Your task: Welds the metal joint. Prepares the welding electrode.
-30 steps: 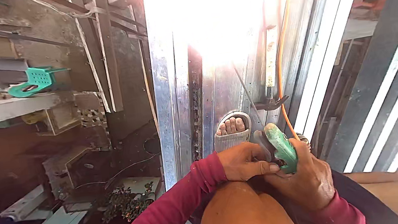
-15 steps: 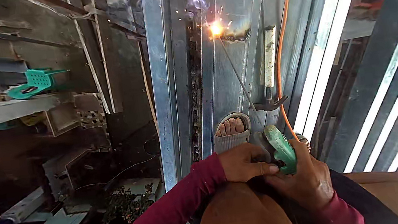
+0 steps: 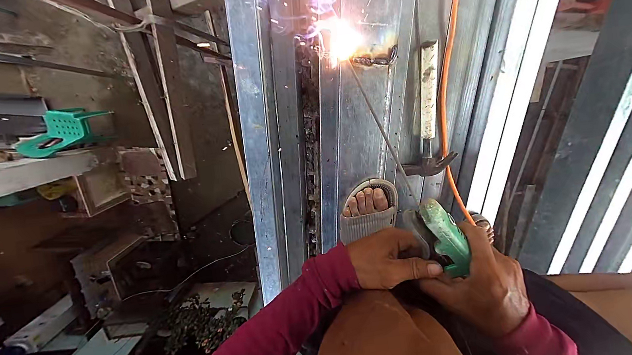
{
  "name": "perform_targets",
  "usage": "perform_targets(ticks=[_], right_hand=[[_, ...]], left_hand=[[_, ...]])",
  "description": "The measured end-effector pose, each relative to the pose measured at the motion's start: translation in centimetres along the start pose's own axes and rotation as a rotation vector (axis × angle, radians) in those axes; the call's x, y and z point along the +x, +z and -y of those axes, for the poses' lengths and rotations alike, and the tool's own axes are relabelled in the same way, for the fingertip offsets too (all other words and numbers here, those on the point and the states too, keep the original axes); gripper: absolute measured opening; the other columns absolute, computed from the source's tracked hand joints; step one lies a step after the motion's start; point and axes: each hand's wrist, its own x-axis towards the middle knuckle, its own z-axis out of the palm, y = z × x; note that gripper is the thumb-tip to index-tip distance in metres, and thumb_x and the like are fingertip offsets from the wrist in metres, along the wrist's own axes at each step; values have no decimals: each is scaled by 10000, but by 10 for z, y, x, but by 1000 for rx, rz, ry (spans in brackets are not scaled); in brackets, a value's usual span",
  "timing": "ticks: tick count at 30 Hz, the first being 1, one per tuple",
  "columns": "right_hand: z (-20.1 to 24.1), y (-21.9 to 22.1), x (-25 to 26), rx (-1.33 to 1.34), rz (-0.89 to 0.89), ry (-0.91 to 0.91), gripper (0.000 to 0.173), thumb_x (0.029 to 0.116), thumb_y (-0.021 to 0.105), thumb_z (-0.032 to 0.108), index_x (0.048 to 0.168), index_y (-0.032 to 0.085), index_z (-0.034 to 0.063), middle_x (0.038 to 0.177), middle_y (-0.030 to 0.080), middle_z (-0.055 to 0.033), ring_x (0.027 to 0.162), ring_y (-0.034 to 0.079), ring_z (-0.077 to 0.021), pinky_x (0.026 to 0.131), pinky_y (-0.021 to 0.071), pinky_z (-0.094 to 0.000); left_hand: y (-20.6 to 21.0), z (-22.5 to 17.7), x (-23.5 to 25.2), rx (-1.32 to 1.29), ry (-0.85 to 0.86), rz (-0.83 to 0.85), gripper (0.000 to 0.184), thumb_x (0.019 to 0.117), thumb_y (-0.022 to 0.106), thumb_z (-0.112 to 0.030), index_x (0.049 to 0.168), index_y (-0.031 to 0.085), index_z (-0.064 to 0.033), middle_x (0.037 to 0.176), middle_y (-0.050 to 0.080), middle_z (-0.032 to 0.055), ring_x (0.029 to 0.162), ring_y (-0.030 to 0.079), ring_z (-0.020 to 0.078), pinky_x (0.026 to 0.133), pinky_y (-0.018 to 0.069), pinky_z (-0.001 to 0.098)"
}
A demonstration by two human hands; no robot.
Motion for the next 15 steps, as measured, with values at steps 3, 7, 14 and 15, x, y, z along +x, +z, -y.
perform_targets(ticks=[3,7,14,15], right_hand=[[0,0,0,2,7,2,762,645,776,568,1093,646,-35,797,704,-112,579,652,-206,458,503,-377],[-1,0,-1,24,5,-1,786,657,787,588,1108,636,-38,833,718,-133,609,676,-217,478,532,-391],[-3,2,-4,19,-31,7,813,670,764,611,1111,641,-61,817,716,-142,601,669,-208,491,532,-382],[-3,2,-3,15,-25,9,812,667,763,608,1114,642,-59,819,716,-141,602,668,-207,491,531,-380]], left_hand=[[0,1,0,1,1,4,282,1001,645,-284,936,672,-12,809,660,-2,752,618,13,701,518,213],[-1,-1,0,14,47,10,274,1012,627,-268,977,681,-2,826,673,2,743,624,4,699,533,203],[-2,-4,2,86,22,28,320,1011,628,-321,991,678,-5,834,663,21,770,620,34,724,523,237],[-2,-4,2,73,17,28,313,1011,628,-314,990,679,-5,833,663,17,769,619,29,722,522,232]])
